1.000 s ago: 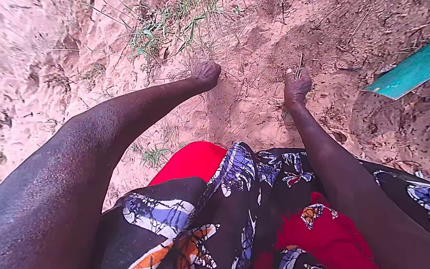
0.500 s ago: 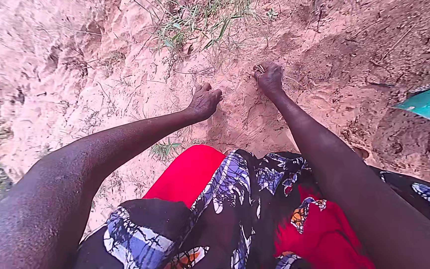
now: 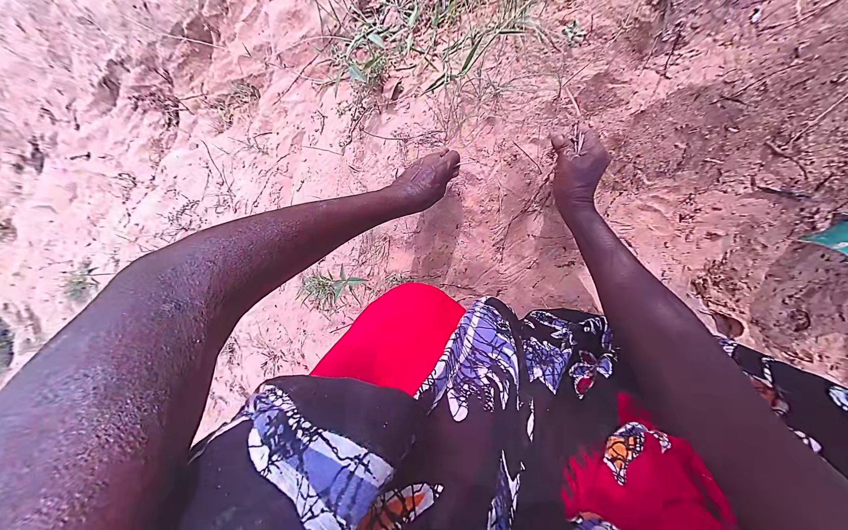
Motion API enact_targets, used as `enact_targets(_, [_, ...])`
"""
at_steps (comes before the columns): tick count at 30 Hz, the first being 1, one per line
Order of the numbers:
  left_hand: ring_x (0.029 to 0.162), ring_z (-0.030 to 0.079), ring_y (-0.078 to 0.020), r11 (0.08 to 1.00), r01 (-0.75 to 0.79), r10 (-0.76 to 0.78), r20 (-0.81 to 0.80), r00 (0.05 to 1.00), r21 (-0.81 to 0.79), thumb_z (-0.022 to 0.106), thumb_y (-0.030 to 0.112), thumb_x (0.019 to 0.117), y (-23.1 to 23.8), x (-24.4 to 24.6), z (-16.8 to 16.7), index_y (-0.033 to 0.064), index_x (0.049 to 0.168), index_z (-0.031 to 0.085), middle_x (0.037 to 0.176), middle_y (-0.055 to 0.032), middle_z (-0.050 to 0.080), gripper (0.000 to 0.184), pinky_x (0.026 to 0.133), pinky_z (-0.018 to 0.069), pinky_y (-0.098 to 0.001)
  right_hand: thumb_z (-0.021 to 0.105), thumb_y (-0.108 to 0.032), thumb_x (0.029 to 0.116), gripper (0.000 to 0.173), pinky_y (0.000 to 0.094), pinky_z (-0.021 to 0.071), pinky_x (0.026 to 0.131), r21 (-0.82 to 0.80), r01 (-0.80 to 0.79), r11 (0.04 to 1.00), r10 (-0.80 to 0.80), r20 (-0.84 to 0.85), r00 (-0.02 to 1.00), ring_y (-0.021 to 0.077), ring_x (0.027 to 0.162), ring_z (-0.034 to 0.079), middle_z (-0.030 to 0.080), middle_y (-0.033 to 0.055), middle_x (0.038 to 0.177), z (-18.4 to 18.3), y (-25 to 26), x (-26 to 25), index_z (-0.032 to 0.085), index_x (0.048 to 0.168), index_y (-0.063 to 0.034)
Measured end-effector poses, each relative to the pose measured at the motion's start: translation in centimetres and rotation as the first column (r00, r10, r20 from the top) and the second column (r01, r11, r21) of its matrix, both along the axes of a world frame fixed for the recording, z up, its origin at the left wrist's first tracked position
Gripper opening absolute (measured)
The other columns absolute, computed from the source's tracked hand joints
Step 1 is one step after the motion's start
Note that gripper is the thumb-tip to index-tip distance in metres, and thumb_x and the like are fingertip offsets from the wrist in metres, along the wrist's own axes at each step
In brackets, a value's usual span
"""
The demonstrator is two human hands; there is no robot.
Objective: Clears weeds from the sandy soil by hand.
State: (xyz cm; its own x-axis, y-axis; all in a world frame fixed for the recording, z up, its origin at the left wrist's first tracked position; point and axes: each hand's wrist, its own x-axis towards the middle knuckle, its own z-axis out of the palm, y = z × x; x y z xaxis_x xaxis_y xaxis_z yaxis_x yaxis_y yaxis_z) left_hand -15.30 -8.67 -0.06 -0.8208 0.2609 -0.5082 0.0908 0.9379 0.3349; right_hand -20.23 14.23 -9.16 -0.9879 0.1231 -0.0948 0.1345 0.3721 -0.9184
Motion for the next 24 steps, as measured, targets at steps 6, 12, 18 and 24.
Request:
enact_targets(6, [0.126,0.059,-0.0462,0.963,0.142,-0.145,0.002,0.989,-0.228,0.038,0.000,0.1078,-0.2,-3.3,0.0,-0.0059,0.136,0.053,0.135,-0.0282,0.059,0.032,0.105,0.0467,-0.0574,0.054,-0.010,0.1042,0.034,0.0332,0.0568,0.069,-0.087,0.173,0.981,-0.163,0.116,0.980,0.0152,0.071,0.063,0.065,0.0150,0.104,-0.7,5.0,-0.7,0.051,0.132,0.0083])
enact_targets(12, [0.111,0.065,-0.0506,0.860,0.234,-0.223,0.078,0.972,-0.454,0.036,-0.003,0.1073,0.7,-5.1,0.3,-0.0028,0.138,0.050,0.125,-0.0297,0.063,0.033,0.086,0.0516,-0.0635,0.048,-0.013,0.1058,0.039,0.0429,0.0467,0.106,0.275,0.149,0.950,-0.176,0.079,0.981,0.0306,0.119,0.065,0.066,0.0238,0.127,-3.2,8.2,0.5,0.054,0.139,0.0057])
enact_targets(18, [0.114,0.064,-0.0498,0.818,0.123,-0.087,0.091,0.992,-0.562,0.041,0.000,0.1052,2.5,-5.7,0.3,-0.0066,0.133,0.053,0.124,-0.0312,0.063,0.031,0.088,0.0512,-0.0624,0.050,-0.013,0.1056,0.049,0.0495,0.0408,0.113,0.392,0.131,0.910,-0.183,0.097,0.978,0.0419,0.132,0.058,0.060,0.0303,0.139,-2.6,7.2,1.0,0.045,0.149,0.0090])
enact_targets(24, [0.122,0.059,-0.0507,0.791,0.064,0.065,0.188,0.980,-0.608,0.055,0.008,0.1001,4.2,-8.0,1.1,-0.0104,0.117,0.063,0.125,-0.0328,0.062,0.026,0.092,0.0474,-0.0679,0.050,-0.013,0.1058,0.046,0.0522,0.0439,0.109,0.404,0.102,0.909,-0.161,0.116,0.980,0.0426,0.128,0.061,0.062,0.0296,0.136,-2.5,7.2,1.1,0.047,0.147,0.0071])
